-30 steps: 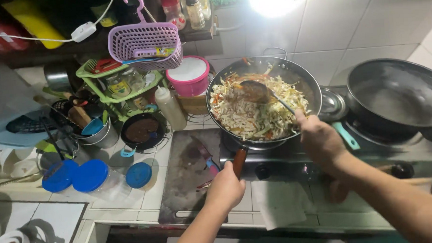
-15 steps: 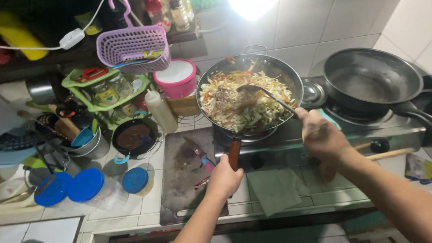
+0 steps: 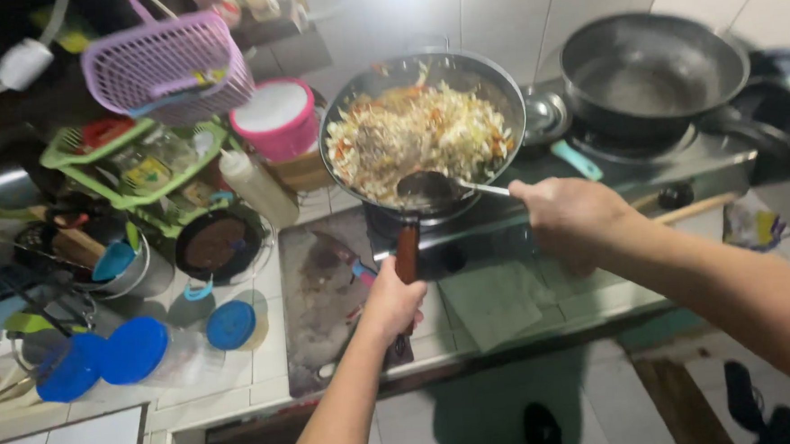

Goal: Stir-frying a mixture of vegetables and noodles in a wok on a gas stove.

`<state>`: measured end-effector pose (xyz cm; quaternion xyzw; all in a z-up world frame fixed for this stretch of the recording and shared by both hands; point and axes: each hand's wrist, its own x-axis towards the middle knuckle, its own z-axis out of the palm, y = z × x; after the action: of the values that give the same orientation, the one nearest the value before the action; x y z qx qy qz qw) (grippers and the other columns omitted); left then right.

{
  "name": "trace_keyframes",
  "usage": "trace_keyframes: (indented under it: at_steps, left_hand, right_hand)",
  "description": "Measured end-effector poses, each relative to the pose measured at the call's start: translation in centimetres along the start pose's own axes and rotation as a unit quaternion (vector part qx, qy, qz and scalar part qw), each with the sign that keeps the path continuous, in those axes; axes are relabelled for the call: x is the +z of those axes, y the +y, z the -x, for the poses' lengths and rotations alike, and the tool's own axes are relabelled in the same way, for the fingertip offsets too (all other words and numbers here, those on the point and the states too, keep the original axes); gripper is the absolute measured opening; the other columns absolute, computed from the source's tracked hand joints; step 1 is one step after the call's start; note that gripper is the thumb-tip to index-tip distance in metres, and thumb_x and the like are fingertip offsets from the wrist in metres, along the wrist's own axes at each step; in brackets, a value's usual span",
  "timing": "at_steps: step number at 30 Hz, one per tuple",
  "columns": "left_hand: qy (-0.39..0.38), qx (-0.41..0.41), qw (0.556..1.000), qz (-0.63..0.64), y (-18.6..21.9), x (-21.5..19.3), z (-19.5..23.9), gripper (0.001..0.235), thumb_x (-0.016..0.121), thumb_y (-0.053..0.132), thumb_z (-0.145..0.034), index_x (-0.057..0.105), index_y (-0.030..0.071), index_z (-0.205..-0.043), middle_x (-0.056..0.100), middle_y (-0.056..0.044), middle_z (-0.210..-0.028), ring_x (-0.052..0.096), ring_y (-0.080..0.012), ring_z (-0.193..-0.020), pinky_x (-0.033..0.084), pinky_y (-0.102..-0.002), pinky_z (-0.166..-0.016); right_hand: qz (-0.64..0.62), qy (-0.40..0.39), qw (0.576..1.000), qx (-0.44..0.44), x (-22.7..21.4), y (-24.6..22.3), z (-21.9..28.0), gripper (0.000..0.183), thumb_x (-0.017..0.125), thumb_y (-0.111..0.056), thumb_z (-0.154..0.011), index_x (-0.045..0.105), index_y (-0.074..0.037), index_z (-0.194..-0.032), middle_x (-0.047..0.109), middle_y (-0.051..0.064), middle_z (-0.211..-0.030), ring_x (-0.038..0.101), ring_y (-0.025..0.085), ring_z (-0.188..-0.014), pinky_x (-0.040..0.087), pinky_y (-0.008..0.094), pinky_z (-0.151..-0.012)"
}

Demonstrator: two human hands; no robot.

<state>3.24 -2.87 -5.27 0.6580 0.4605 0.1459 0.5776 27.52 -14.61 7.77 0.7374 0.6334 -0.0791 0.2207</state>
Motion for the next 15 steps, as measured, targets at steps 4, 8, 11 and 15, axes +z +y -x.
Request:
trace_keyframes:
  at_steps: [4,8,11,15]
  left_hand:
    - [-0.009,-0.005,1.0,-0.009,1.1,-0.1,1.0,0.044,0.063,0.007,-0.08,0.048,0.008,-0.121,0.061,-0.01,-0.069,0.062,-0.0204,-0.045,0.05,-0.038,-0.04]
    - [0.003,-0.012,0.999,-0.03,1.7,0.3,1.5,0.039,0.064,0.01,-0.082,0.048,0.004,-0.117,0.062,-0.011,-0.072,0.063,-0.0219,-0.047,0.052,-0.039,-0.042]
    - [0.015,-0.007,0.999,-0.028,1.9,0.6,1.8,0.042,0.064,0.011,-0.081,0.047,0.005,-0.118,0.064,-0.012,-0.074,0.065,-0.0234,-0.048,0.053,-0.039,-0.044]
    - [0.018,-0.009,1.0,-0.022,1.9,0.8,1.7,0.041,0.064,0.011,-0.081,0.047,0.004,-0.118,0.065,-0.015,-0.077,0.066,-0.0249,-0.049,0.054,-0.04,-0.045]
  right_hand:
    - [-0.079,0.094,0.991,0.047,-1.5,-1.7,-0.4,0.043,0.073,-0.025,-0.087,0.058,-0.005,-0.121,0.074,0.016,-0.094,0.075,0.033,-0.087,0.06,0.042,-0.072]
    - [-0.071,0.136,0.986,0.067,0.2,-0.8,-5.3,0.033,0.063,-0.015,-0.089,0.058,-0.004,-0.121,0.074,0.018,-0.093,0.075,0.035,-0.087,0.061,0.045,-0.069]
    - [-0.08,0.195,0.976,0.051,1.5,0.2,-7.7,0.032,0.059,-0.015,-0.087,0.058,-0.005,-0.117,0.074,0.017,-0.092,0.075,0.035,-0.086,0.06,0.047,-0.068]
    - [-0.108,0.259,0.96,0.018,0.6,1.9,-5.1,0.017,0.053,-0.015,-0.094,0.063,-0.009,-0.106,0.071,0.017,-0.087,0.072,0.038,-0.082,0.057,0.05,-0.069]
